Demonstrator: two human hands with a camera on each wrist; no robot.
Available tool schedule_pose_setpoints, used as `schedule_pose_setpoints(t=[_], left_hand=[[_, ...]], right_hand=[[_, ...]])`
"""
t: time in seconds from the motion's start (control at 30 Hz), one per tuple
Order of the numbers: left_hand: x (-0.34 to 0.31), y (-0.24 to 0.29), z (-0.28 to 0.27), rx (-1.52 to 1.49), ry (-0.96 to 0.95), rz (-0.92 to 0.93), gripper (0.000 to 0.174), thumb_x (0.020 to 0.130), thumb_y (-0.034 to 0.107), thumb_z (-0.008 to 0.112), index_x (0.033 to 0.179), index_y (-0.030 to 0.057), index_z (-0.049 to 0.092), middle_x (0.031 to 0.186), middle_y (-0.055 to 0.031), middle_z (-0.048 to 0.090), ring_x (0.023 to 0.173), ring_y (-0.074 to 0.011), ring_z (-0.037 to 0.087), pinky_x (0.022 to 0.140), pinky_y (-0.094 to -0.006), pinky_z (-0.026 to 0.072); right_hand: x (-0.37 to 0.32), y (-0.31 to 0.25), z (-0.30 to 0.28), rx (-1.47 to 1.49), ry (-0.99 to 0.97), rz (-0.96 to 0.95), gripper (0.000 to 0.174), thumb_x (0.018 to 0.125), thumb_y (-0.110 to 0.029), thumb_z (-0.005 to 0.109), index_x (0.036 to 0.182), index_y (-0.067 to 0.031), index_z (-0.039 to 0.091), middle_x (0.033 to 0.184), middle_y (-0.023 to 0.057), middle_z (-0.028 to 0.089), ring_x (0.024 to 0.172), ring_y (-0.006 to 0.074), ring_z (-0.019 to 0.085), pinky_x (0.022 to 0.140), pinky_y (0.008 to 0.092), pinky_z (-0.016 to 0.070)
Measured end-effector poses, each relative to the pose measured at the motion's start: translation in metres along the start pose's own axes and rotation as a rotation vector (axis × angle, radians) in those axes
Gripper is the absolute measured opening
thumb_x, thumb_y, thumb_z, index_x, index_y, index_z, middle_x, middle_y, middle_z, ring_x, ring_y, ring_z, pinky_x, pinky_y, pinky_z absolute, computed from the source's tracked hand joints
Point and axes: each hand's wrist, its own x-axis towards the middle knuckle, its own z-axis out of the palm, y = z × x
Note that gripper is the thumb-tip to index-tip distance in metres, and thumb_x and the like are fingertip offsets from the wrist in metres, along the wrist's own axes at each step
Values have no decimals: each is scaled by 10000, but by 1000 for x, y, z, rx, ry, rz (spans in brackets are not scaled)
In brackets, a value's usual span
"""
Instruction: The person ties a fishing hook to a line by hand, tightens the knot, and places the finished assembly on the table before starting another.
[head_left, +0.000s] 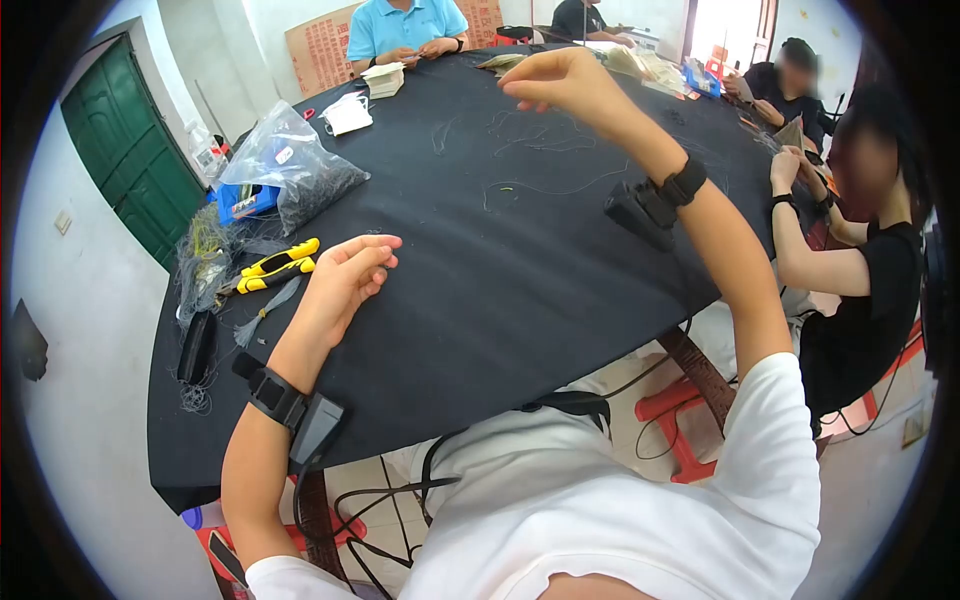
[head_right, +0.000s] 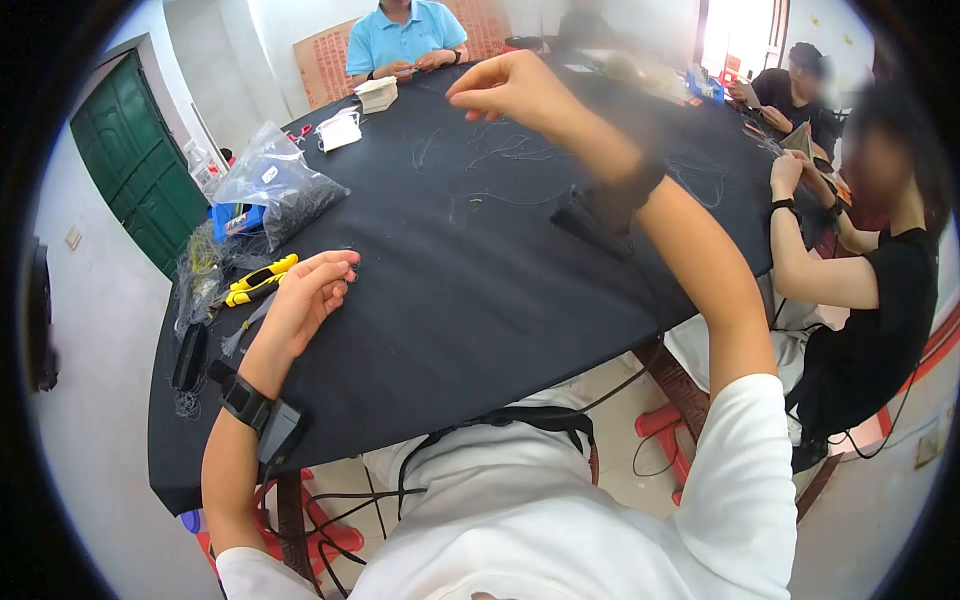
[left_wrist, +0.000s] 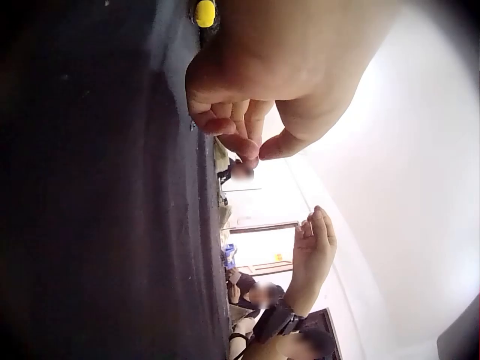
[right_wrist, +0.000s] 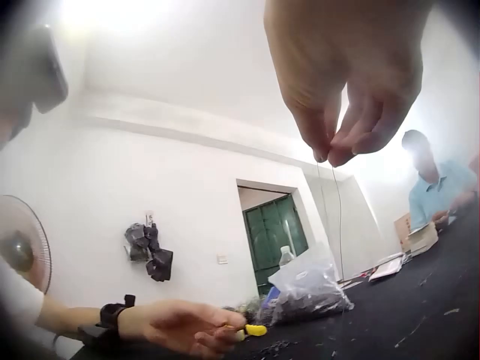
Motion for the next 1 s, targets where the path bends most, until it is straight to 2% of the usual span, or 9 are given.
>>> schedule_pose_setpoints(t=[0.17,0.2,0.33,0.53,0.67,0.77,0.9,0.93,1.0], left_hand=[[2,-3,-1,-9,-19,-14,202,844,105,568,1020,13,599,793,6,570,652,-25,493,601,-151,403],[2,-4,-2,-5,-25,-10,201,842,106,569,1018,14,600,794,6,570,652,-27,492,600,-152,400],[3,-4,-3,-4,-35,-7,195,839,110,573,1008,17,603,797,6,569,652,-33,489,597,-155,388],[1,-3,-2,36,-28,-17,184,839,121,578,994,26,610,787,11,564,649,-27,483,589,-147,378],[1,-5,-2,31,-28,-4,189,841,113,573,991,10,625,787,-5,585,634,-23,484,572,-151,383],[2,-5,-2,53,-34,-12,180,842,118,581,992,28,619,780,22,560,648,-20,490,597,-138,393],[0,-4,-3,59,-51,13,175,842,103,584,996,28,622,795,15,569,649,-17,494,590,-133,400],[1,-4,-3,60,-50,14,176,842,103,584,996,27,622,795,14,570,649,-17,495,589,-133,400],[2,-5,-4,63,-58,12,177,843,102,583,998,26,622,795,14,571,647,-16,496,589,-134,401]], right_hand=[[20,19,-35,-94,-1,63,280,794,-252,654,966,-32,674,855,55,653,769,120,608,684,250,486],[24,20,-43,-108,-29,104,301,802,-269,648,988,-33,667,901,62,648,802,128,609,727,255,492],[34,35,-53,-61,47,170,323,818,-271,636,1029,-27,648,939,70,637,860,134,603,770,251,485],[46,31,-34,13,-32,139,308,819,-247,628,1018,-12,648,904,55,635,820,114,594,767,245,485],[59,32,-13,147,-28,146,253,765,-152,683,959,9,659,853,91,653,757,140,627,700,258,526],[65,36,1,196,-37,193,216,775,-129,669,939,11,665,835,87,655,739,136,627,685,261,529],[79,61,17,215,-40,272,178,785,-97,651,919,19,668,820,99,655,725,143,629,675,255,530],[83,73,20,216,-59,265,217,789,-77,636,976,32,644,848,115,653,718,151,631,674,256,534],[93,97,29,249,19,281,268,787,-71,633,1026,51,614,893,133,647,716,158,631,671,260,536]])
